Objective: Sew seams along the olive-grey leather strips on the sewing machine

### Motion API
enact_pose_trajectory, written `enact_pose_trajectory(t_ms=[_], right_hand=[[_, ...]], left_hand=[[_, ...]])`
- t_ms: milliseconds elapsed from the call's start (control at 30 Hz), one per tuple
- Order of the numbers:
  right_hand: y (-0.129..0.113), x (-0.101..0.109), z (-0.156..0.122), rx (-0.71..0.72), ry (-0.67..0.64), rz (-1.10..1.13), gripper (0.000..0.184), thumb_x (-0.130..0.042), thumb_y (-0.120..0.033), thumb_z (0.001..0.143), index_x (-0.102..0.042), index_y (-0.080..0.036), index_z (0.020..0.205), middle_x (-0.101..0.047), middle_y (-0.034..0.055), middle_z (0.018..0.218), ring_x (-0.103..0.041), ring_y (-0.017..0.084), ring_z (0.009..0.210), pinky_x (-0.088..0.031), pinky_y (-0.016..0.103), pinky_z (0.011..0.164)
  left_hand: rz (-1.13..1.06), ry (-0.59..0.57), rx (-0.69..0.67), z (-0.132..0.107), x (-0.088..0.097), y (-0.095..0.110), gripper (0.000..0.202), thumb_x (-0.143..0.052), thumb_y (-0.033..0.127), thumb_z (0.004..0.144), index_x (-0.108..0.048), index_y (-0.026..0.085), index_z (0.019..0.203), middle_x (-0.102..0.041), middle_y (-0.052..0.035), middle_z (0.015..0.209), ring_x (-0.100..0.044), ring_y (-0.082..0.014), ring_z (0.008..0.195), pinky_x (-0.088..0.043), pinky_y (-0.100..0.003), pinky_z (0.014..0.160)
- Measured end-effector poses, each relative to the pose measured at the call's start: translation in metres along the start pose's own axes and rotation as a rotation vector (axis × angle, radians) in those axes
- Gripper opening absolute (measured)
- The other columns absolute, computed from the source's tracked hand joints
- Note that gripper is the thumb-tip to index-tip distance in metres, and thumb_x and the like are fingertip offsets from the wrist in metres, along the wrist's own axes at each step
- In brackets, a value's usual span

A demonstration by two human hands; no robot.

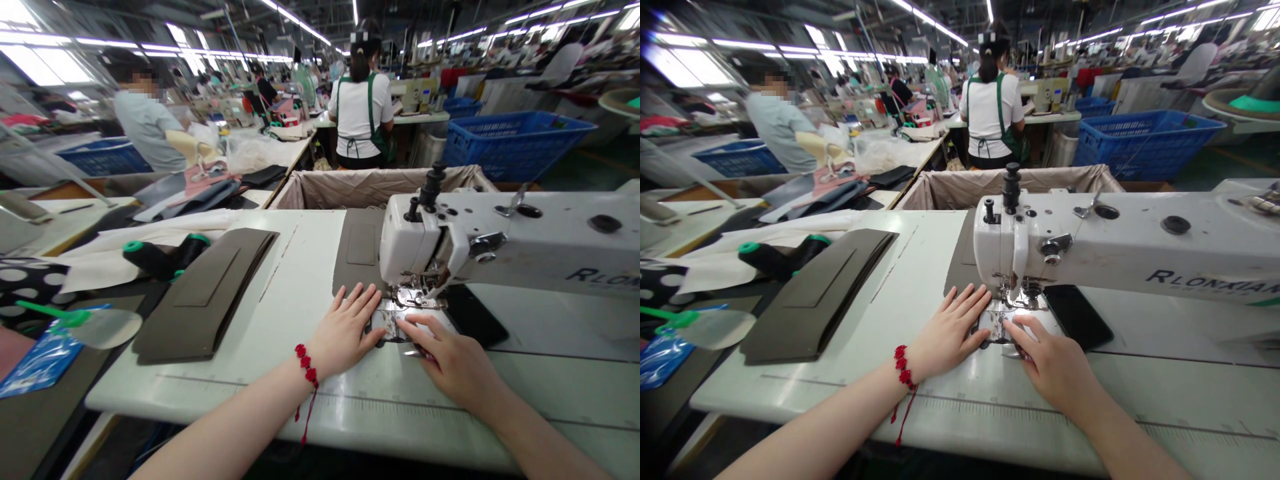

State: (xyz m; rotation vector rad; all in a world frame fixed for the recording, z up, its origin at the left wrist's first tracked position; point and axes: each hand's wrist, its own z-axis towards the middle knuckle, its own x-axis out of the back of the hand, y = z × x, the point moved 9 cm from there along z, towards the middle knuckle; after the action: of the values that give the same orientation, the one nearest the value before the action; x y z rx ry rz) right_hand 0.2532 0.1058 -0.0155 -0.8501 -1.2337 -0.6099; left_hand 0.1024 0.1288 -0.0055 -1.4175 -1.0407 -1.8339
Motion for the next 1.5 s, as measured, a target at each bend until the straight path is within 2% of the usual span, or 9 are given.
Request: enact_pose_trajectory(t_ms=[533, 800, 1000, 1133, 1233, 1300, 1333, 1433, 1500], right_hand=[[-0.001, 0.003, -0.001, -0.011, 0.021, 0.001, 0.059, -0.048, -0.013, 0.085, -0.043, -0.031, 0.141, -0.049, 0.0032, 0.139, -0.066, 0.019, 0.092, -0.055, 0.032, 0.076], [-0.005, 0.006, -0.001, -0.022, 0.029, 0.012, 0.053, -0.048, -0.017, 0.088, -0.045, -0.030, 0.139, -0.051, 0.0033, 0.138, -0.065, 0.020, 0.095, -0.054, 0.033, 0.077], [-0.009, 0.012, -0.002, -0.026, 0.057, 0.021, 0.052, -0.049, -0.016, 0.087, -0.047, -0.030, 0.138, -0.052, 0.0026, 0.137, -0.065, 0.019, 0.097, -0.053, 0.032, 0.077], [-0.012, 0.017, -0.003, -0.013, 0.081, 0.026, 0.050, -0.048, -0.017, 0.088, -0.049, -0.029, 0.136, -0.055, 0.0037, 0.134, -0.063, 0.019, 0.103, -0.052, 0.030, 0.079], [-0.015, 0.019, -0.005, -0.008, 0.093, 0.000, 0.049, -0.049, -0.017, 0.088, -0.050, -0.028, 0.135, -0.056, 0.0046, 0.133, -0.063, 0.019, 0.103, -0.051, 0.030, 0.078], [-0.016, 0.020, -0.005, -0.009, 0.087, -0.018, 0.049, -0.049, -0.016, 0.087, -0.051, -0.028, 0.135, -0.056, 0.0049, 0.133, -0.063, 0.019, 0.102, -0.051, 0.029, 0.078], [-0.016, 0.021, -0.005, -0.009, 0.082, -0.022, 0.049, -0.049, -0.015, 0.087, -0.051, -0.027, 0.135, -0.056, 0.0050, 0.132, -0.064, 0.019, 0.102, -0.051, 0.029, 0.077], [-0.014, 0.025, -0.007, -0.011, 0.068, -0.022, 0.048, -0.050, -0.014, 0.086, -0.054, -0.027, 0.132, -0.058, 0.0045, 0.129, -0.065, 0.018, 0.097, -0.050, 0.027, 0.076], [-0.011, 0.029, -0.015, -0.033, 0.063, -0.012, 0.044, -0.049, -0.017, 0.088, -0.056, -0.027, 0.130, -0.060, 0.0045, 0.125, -0.066, 0.017, 0.091, -0.050, 0.027, 0.075]], left_hand=[[-0.053, 0.024, -0.026, 0.001, 0.002, 0.001, 0.057, -0.043, 0.044, 0.097, -0.025, 0.028, 0.149, -0.028, -0.0025, 0.155, -0.019, -0.0244, 0.145, -0.016, -0.050, 0.118], [-0.032, 0.055, -0.016, -0.001, 0.004, 0.001, 0.060, -0.038, 0.052, 0.097, -0.023, 0.027, 0.150, -0.028, -0.0031, 0.155, -0.019, -0.0240, 0.145, -0.015, -0.049, 0.118], [0.002, 0.121, -0.011, -0.003, 0.004, 0.001, 0.075, -0.039, 0.057, 0.095, -0.014, 0.015, 0.151, -0.020, -0.0117, 0.157, -0.013, -0.0252, 0.146, -0.017, -0.047, 0.118], [0.020, 0.145, 0.023, -0.001, 0.013, 0.000, 0.069, -0.039, 0.058, 0.094, -0.024, 0.017, 0.148, -0.043, -0.0107, 0.147, -0.034, -0.0252, 0.138, -0.022, -0.045, 0.116], [0.036, 0.170, 0.103, -0.004, 0.027, -0.013, 0.055, -0.032, 0.052, 0.099, -0.037, 0.018, 0.142, -0.066, -0.0095, 0.116, -0.057, -0.0245, 0.115, -0.032, -0.044, 0.109], [0.058, 0.189, 0.174, -0.012, 0.033, -0.025, 0.051, -0.030, 0.049, 0.099, -0.043, 0.017, 0.137, -0.069, -0.0107, 0.105, -0.061, -0.0266, 0.107, -0.037, -0.047, 0.104], [0.072, 0.199, 0.209, -0.020, 0.035, -0.030, 0.051, -0.032, 0.049, 0.099, -0.045, 0.017, 0.136, -0.067, -0.0127, 0.108, -0.060, -0.0287, 0.109, -0.037, -0.050, 0.103], [0.112, 0.215, 0.288, -0.053, 0.033, -0.040, 0.051, -0.038, 0.046, 0.096, -0.043, 0.020, 0.140, -0.054, -0.0167, 0.134, -0.045, -0.0374, 0.128, -0.027, -0.063, 0.106], [0.127, 0.198, 0.306, -0.081, 0.029, -0.040, 0.048, -0.038, 0.038, 0.096, -0.039, 0.025, 0.143, -0.045, -0.0125, 0.144, -0.032, -0.0399, 0.137, -0.021, -0.067, 0.107]])
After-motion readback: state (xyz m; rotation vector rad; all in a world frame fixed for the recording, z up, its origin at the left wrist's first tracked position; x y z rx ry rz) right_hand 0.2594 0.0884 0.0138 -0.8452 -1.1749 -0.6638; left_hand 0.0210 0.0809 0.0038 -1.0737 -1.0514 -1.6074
